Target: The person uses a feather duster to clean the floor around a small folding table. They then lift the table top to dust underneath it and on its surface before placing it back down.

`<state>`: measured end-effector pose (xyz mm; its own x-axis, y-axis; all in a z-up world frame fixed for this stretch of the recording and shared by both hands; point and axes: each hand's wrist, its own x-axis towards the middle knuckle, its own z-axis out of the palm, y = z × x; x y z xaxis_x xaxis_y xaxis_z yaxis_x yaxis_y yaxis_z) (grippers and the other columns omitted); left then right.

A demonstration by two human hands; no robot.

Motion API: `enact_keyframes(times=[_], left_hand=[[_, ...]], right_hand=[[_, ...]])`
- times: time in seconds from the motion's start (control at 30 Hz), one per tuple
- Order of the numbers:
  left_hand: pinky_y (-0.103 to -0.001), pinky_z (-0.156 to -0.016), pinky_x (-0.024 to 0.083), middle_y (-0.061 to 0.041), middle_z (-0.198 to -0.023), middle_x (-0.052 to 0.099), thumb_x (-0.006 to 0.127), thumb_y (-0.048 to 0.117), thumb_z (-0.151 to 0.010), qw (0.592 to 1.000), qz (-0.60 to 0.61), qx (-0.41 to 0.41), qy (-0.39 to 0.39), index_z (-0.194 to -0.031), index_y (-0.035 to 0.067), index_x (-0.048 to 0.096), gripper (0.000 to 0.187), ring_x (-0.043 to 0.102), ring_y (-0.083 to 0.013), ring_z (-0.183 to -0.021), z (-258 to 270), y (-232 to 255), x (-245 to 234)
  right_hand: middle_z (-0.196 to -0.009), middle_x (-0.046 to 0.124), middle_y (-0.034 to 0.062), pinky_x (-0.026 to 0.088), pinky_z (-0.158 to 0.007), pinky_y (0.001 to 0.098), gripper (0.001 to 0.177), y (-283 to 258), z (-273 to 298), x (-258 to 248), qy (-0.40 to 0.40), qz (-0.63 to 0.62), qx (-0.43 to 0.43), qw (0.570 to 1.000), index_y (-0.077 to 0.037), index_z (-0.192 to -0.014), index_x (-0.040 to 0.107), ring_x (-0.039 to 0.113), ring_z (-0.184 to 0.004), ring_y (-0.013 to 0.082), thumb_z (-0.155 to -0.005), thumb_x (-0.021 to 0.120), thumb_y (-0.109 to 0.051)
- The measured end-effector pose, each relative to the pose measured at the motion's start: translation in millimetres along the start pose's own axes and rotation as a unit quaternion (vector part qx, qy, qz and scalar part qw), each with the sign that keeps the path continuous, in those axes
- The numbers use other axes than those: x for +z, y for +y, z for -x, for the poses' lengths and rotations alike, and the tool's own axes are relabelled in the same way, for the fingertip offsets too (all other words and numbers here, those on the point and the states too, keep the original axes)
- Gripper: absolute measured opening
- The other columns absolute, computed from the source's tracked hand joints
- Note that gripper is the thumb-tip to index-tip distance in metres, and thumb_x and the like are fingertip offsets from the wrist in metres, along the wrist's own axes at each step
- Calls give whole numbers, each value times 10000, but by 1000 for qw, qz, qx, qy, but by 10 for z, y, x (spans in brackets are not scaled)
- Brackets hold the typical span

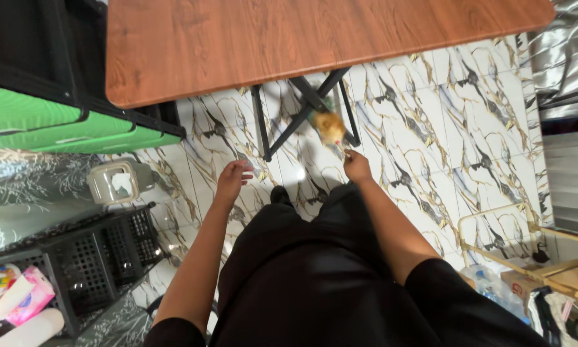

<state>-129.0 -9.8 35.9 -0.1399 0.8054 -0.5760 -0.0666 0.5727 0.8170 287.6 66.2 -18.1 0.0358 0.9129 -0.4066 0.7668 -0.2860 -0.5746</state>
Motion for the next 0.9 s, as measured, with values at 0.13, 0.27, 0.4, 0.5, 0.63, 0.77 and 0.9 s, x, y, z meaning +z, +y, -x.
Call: enact_keyframes(times=[0.13, 0.27, 0.4, 0.5, 0.63, 0.77, 0.9], left_hand=[[-285, -784, 543, -112, -1146, 747, 497, 338, -1051, 999, 29, -10, 9, -1271, 60, 615, 374, 724, -177, -923, 277, -66, 68], [-303, -750, 520, -125, -1146, 740, 523, 320, -1039, 994, 47, -77, 63, -1273, 55, 617, 365, 717, -205, -914, 490, -495, 13], [-311, -789, 550, -128, -1159, 730, 522, 312, -1043, 986, 76, -109, 99, -1287, 52, 601, 365, 715, -211, -931, 529, -898, -33], [-312, -802, 539, -122, -1173, 729, 498, 315, -1040, 982, 68, -129, 124, -1306, 62, 589, 378, 722, -205, -950, 537, -1095, 0], [-313, -805, 515, -122, -1190, 731, 482, 297, -1046, 976, 38, -164, 141, -1311, 59, 590, 372, 712, -218, -958, 408, -1098, 172], [-290, -832, 525, -126, -1184, 736, 522, 295, -1051, 983, 39, -144, 109, -1283, 48, 614, 351, 722, -215, -964, 325, -955, 482], [-304, -790, 519, -126, -1161, 747, 489, 291, -1039, 989, 43, -118, 78, -1287, 55, 619, 365, 727, -210, -938, 249, -687, 852]], right_hand=[[-904, 719, 257, 541, -831, 480, 356, -112, 207, 49, 28, -6, 6, 1000, -136, -1309, 676, 701, -873, 418, -967, 587, -184], [-950, 692, 282, 545, -801, 494, 365, -78, 430, 92, 87, -74, -39, 993, -102, -1320, 652, 690, -888, 443, -971, 557, -144], [-955, 703, 295, 551, -869, 502, 375, 321, 400, 206, 58, -56, 29, 996, -88, -1300, 660, 694, -948, 448, -945, 550, -131], [-1043, 705, 294, 548, -913, 499, 344, 829, 148, 241, 57, 9, 61, 996, -46, -1227, 688, 684, -1021, 453, -925, 554, -138], [-1039, 705, 299, 527, -889, 515, 362, 1411, -237, 136, -6, 202, 69, 977, -24, -1183, 682, 678, -994, 464, -884, 616, -217], [-947, 727, 275, 557, -807, 506, 324, 1558, -171, -141, -27, 58, 270, 961, -12, -1179, 686, 716, -906, 444, -922, 598, -189], [-854, 732, 254, 556, -739, 508, 316, 1190, 49, -331, 117, -35, 104, 987, -39, -1215, 655, 718, -837, 434, -932, 594, -164]])
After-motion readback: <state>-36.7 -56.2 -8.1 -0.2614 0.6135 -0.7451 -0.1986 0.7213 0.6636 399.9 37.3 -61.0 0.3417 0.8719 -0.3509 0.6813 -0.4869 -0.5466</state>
